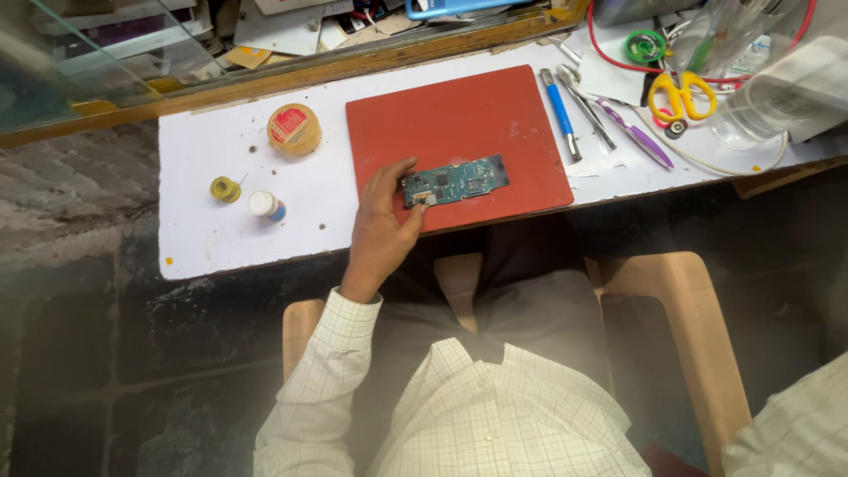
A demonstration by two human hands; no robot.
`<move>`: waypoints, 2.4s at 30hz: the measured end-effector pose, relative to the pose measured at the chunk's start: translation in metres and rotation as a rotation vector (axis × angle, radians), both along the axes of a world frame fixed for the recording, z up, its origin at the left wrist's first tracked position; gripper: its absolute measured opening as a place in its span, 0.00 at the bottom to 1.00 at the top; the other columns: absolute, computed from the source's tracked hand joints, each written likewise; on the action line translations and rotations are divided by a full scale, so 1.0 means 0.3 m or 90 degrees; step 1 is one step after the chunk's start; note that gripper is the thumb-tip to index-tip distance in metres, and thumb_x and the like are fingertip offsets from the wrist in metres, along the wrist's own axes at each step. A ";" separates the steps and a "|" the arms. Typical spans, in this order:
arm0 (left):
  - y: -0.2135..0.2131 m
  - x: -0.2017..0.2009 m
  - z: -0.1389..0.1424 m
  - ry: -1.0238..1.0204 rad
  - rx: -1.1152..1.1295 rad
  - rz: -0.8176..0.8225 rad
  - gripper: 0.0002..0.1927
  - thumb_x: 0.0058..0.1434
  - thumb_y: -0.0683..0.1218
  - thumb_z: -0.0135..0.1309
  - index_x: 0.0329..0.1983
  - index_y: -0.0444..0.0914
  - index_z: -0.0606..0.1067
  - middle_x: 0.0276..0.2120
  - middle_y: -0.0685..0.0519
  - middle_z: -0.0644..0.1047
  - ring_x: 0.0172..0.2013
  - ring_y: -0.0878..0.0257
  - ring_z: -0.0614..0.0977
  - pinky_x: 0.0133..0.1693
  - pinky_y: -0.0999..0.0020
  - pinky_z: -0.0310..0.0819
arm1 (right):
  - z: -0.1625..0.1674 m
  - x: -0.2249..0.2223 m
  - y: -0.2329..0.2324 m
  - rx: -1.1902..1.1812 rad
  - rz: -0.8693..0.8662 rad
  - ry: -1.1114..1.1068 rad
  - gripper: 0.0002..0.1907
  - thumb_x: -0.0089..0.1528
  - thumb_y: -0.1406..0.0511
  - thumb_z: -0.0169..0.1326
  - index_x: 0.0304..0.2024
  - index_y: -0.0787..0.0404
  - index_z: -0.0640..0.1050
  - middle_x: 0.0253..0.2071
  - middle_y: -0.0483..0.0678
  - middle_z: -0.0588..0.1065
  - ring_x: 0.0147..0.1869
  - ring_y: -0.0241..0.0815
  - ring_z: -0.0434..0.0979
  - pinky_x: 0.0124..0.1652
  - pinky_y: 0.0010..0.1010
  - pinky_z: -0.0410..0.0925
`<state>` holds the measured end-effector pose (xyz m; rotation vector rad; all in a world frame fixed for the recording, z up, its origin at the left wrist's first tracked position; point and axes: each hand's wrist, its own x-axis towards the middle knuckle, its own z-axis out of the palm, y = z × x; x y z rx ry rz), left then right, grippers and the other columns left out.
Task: The person scrubs a phone motherboard with a toothbrush on a red mat, then holds and turns the circuit board with both hands while working on it. They then use a hot air gun over the board and continue handling it before picking up a ringing smartphone.
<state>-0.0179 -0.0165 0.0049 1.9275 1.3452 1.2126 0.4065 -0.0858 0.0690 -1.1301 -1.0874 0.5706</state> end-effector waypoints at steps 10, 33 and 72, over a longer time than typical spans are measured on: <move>-0.011 0.016 -0.012 -0.046 0.024 -0.018 0.28 0.60 0.34 0.56 0.65 0.39 0.69 0.61 0.45 0.72 0.59 0.51 0.79 0.58 0.63 0.79 | 0.188 -0.518 -0.132 -0.013 0.261 -0.425 0.19 0.50 0.72 0.66 0.45 0.65 0.80 0.50 0.55 0.82 0.50 0.43 0.86 0.45 0.28 0.77; -0.014 0.021 -0.013 -0.028 0.024 -0.011 0.29 0.60 0.36 0.57 0.66 0.41 0.69 0.60 0.47 0.72 0.58 0.51 0.79 0.56 0.63 0.77 | 0.159 -0.608 -0.127 0.051 0.188 -0.389 0.17 0.53 0.74 0.66 0.45 0.69 0.80 0.49 0.57 0.81 0.52 0.46 0.85 0.50 0.30 0.78; -0.007 0.015 -0.022 0.035 0.057 0.012 0.32 0.58 0.36 0.57 0.67 0.41 0.67 0.61 0.45 0.71 0.62 0.48 0.75 0.63 0.57 0.71 | 0.160 -0.564 -0.153 -0.005 0.131 -0.377 0.15 0.55 0.75 0.64 0.45 0.72 0.79 0.50 0.59 0.81 0.51 0.46 0.86 0.49 0.29 0.77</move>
